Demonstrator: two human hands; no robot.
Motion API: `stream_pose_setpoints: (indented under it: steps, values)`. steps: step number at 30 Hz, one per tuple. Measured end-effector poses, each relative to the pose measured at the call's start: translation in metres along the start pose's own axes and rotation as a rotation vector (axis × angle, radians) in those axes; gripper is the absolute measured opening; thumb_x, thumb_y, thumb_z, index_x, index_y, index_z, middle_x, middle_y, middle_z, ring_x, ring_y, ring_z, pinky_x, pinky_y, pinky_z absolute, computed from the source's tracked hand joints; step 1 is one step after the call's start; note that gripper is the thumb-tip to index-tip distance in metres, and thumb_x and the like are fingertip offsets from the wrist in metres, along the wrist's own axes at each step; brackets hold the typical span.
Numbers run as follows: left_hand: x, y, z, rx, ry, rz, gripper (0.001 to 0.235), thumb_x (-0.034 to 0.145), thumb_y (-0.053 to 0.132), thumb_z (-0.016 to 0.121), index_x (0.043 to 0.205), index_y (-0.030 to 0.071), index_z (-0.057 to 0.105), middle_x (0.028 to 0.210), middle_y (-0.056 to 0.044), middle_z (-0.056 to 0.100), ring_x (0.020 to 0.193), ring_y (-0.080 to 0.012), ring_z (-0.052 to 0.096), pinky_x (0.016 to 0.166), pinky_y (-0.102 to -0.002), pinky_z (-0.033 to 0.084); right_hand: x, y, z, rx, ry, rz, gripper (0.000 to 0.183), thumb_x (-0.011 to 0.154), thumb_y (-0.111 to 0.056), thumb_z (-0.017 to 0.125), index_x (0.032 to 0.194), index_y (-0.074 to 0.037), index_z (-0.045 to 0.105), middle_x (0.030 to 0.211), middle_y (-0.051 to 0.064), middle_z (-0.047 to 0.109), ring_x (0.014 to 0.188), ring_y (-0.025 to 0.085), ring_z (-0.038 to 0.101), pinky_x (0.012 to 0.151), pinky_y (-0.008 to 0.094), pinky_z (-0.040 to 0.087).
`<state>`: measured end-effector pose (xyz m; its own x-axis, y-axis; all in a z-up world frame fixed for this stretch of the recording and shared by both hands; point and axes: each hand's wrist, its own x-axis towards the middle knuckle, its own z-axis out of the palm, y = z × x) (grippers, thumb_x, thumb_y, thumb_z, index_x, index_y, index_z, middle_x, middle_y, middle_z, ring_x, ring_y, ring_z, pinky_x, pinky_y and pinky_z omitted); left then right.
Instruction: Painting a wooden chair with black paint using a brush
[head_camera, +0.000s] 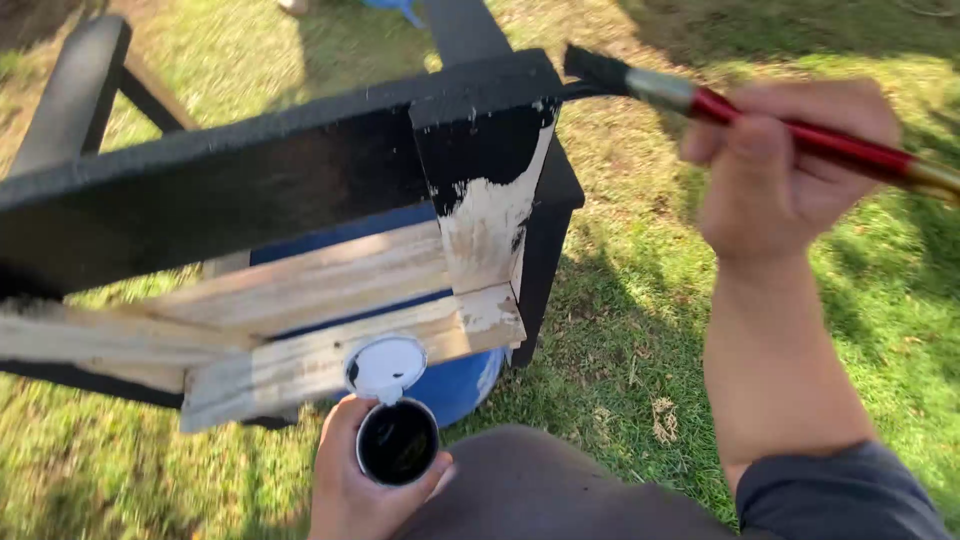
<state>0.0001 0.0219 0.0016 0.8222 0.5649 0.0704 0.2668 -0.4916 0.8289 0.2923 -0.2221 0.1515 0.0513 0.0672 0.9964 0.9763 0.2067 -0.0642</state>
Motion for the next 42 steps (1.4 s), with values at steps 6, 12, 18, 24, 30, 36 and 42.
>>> stream_pose_setpoints:
  steps: [6, 12, 18, 24, 30, 36, 42]
  values:
    - [0.025, -0.017, -0.026, 0.074, -0.085, -0.192, 0.092, 0.035, 0.039, 0.101, 0.118, 0.019, 0.065, 0.115, -0.002, 0.066, 0.110, -0.0200, 0.062, 0.091, -0.034, 0.050, 0.013, -0.056, 0.008, 0.000, -0.383, 0.455, 0.010, 0.093, 0.001, 0.062, 0.103, 0.003, 0.062, 0.068, 0.012, 0.062, 0.044, 0.011, 0.042, 0.046, 0.026, 0.030]
    - [0.027, -0.040, -0.025, 0.051, -0.106, -0.141, 0.090, 0.035, 0.039, 0.100, 0.114, 0.018, 0.064, 0.115, 0.001, 0.065, 0.106, -0.0172, 0.064, 0.091, -0.028, 0.048, 0.044, -0.040, -0.003, -0.153, -0.429, 0.139, 0.013, 0.107, 0.004, 0.055, 0.109, 0.016, 0.058, 0.080, 0.025, 0.065, 0.062, 0.025, 0.067, 0.048, 0.026, 0.053]
    - [0.028, -0.047, -0.015, -0.005, -0.052, -0.023, 0.087, 0.034, 0.036, 0.101, 0.111, 0.015, 0.067, 0.120, -0.001, 0.066, 0.113, -0.0174, 0.063, 0.097, -0.029, 0.047, 0.048, -0.048, 0.004, -0.237, -0.605, 0.475, 0.005, 0.100, 0.002, 0.059, 0.101, 0.005, 0.064, 0.068, 0.009, 0.063, 0.042, 0.005, 0.044, 0.035, 0.016, 0.033]
    - [0.027, -0.044, -0.011, -0.017, -0.057, -0.052, 0.090, 0.033, 0.036, 0.101, 0.113, 0.014, 0.065, 0.117, -0.001, 0.064, 0.110, -0.0178, 0.063, 0.096, -0.029, 0.047, 0.038, -0.025, -0.037, -0.088, -0.146, 0.222, 0.027, 0.112, -0.023, 0.060, 0.108, 0.002, 0.054, 0.088, 0.017, 0.058, 0.063, 0.022, 0.061, 0.050, 0.028, 0.050]
    - [0.025, -0.023, -0.017, 0.037, -0.118, -0.169, 0.090, 0.037, 0.037, 0.100, 0.117, 0.017, 0.064, 0.119, 0.001, 0.064, 0.112, -0.0172, 0.062, 0.095, -0.030, 0.048, 0.032, -0.038, 0.010, -0.081, -0.579, 0.424, 0.015, 0.101, -0.013, 0.059, 0.102, 0.001, 0.065, 0.063, 0.004, 0.059, 0.043, 0.004, 0.042, 0.036, 0.016, 0.028]
    - [0.023, -0.017, -0.026, 0.097, -0.064, -0.245, 0.098, 0.032, 0.038, 0.101, 0.121, 0.018, 0.064, 0.120, 0.000, 0.066, 0.118, -0.0194, 0.060, 0.097, -0.034, 0.048, 0.017, -0.028, -0.026, -0.061, -0.305, 0.139, 0.015, 0.107, -0.010, 0.056, 0.103, 0.003, 0.062, 0.070, 0.010, 0.061, 0.042, 0.007, 0.040, 0.037, 0.023, 0.024]
    - [0.018, -0.009, -0.028, 0.143, -0.078, -0.326, 0.100, 0.032, 0.035, 0.102, 0.123, 0.021, 0.062, 0.121, 0.003, 0.068, 0.117, -0.0181, 0.062, 0.098, -0.033, 0.048, -0.001, -0.039, 0.007, -0.088, -0.449, 0.497, 0.009, 0.099, -0.003, 0.061, 0.097, 0.003, 0.067, 0.062, 0.006, 0.060, 0.042, 0.005, 0.043, 0.035, 0.017, 0.026]
